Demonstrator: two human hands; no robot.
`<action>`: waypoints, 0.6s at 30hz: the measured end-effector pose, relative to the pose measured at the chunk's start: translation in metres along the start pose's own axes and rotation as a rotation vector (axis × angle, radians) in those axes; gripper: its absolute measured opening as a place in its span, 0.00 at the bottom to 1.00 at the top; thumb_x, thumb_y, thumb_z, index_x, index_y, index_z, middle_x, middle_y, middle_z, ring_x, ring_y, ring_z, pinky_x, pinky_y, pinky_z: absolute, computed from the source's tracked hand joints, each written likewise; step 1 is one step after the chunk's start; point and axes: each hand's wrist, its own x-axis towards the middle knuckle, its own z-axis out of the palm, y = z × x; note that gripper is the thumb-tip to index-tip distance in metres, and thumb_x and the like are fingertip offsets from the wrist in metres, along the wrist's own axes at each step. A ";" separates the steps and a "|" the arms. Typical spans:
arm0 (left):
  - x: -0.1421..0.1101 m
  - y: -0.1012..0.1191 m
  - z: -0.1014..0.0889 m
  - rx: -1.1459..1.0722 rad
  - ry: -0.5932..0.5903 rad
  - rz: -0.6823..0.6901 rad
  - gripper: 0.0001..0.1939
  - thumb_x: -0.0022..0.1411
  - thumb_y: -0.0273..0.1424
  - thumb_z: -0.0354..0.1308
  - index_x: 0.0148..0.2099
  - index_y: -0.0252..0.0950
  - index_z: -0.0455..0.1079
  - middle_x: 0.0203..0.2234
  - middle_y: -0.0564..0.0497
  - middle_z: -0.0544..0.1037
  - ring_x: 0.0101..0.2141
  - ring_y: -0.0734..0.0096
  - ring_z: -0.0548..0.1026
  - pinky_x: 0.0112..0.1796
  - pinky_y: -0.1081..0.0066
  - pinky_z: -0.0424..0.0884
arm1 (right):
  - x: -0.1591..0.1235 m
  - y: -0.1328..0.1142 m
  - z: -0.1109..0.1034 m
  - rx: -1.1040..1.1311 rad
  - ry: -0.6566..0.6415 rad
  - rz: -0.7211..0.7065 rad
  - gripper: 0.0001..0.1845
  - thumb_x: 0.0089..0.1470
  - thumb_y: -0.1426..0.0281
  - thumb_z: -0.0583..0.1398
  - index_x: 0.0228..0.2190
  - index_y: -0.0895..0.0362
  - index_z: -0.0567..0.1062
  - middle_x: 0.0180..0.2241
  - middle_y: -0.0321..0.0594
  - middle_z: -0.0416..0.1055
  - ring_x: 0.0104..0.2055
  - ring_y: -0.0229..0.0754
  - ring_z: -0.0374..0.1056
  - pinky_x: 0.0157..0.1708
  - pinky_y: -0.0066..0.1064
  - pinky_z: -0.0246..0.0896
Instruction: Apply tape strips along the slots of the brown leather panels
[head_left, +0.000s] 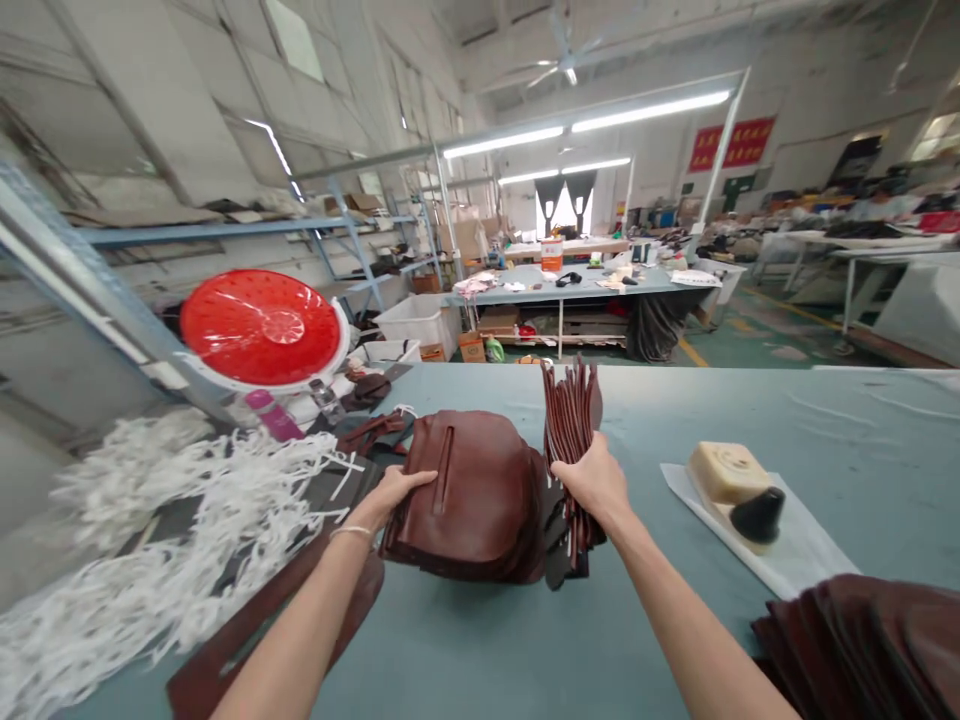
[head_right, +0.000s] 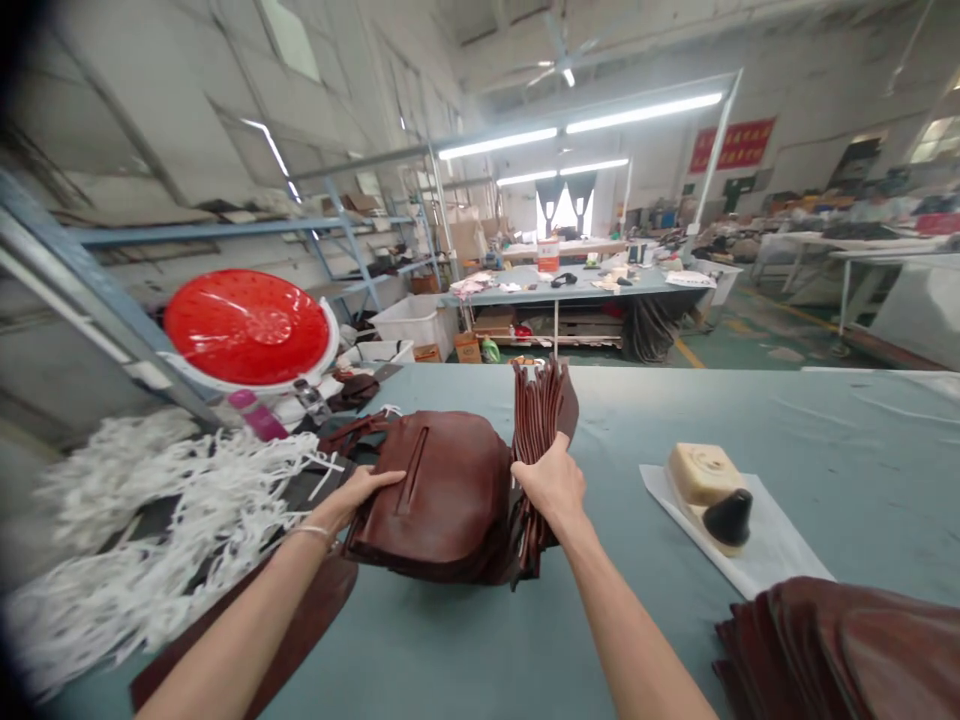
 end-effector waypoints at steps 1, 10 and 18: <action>0.000 0.001 0.004 0.034 0.048 0.029 0.35 0.41 0.41 0.71 0.48 0.27 0.65 0.42 0.34 0.78 0.41 0.50 0.78 0.42 0.56 0.75 | 0.000 -0.009 0.010 -0.024 -0.018 -0.023 0.41 0.43 0.61 0.60 0.56 0.64 0.57 0.39 0.57 0.75 0.43 0.61 0.72 0.41 0.44 0.64; -0.031 0.032 0.053 0.336 0.137 0.381 0.43 0.41 0.51 0.68 0.53 0.35 0.56 0.53 0.38 0.64 0.57 0.50 0.64 0.57 0.56 0.58 | -0.018 -0.014 0.066 -0.152 -0.109 -0.097 0.40 0.43 0.65 0.60 0.57 0.63 0.56 0.40 0.56 0.75 0.43 0.60 0.73 0.41 0.43 0.63; -0.036 0.038 0.089 0.319 0.003 0.448 0.43 0.41 0.52 0.67 0.52 0.34 0.58 0.50 0.38 0.66 0.54 0.50 0.67 0.56 0.55 0.60 | -0.005 0.020 0.044 -0.113 -0.131 -0.005 0.32 0.46 0.57 0.59 0.50 0.59 0.62 0.37 0.52 0.76 0.42 0.58 0.74 0.39 0.42 0.64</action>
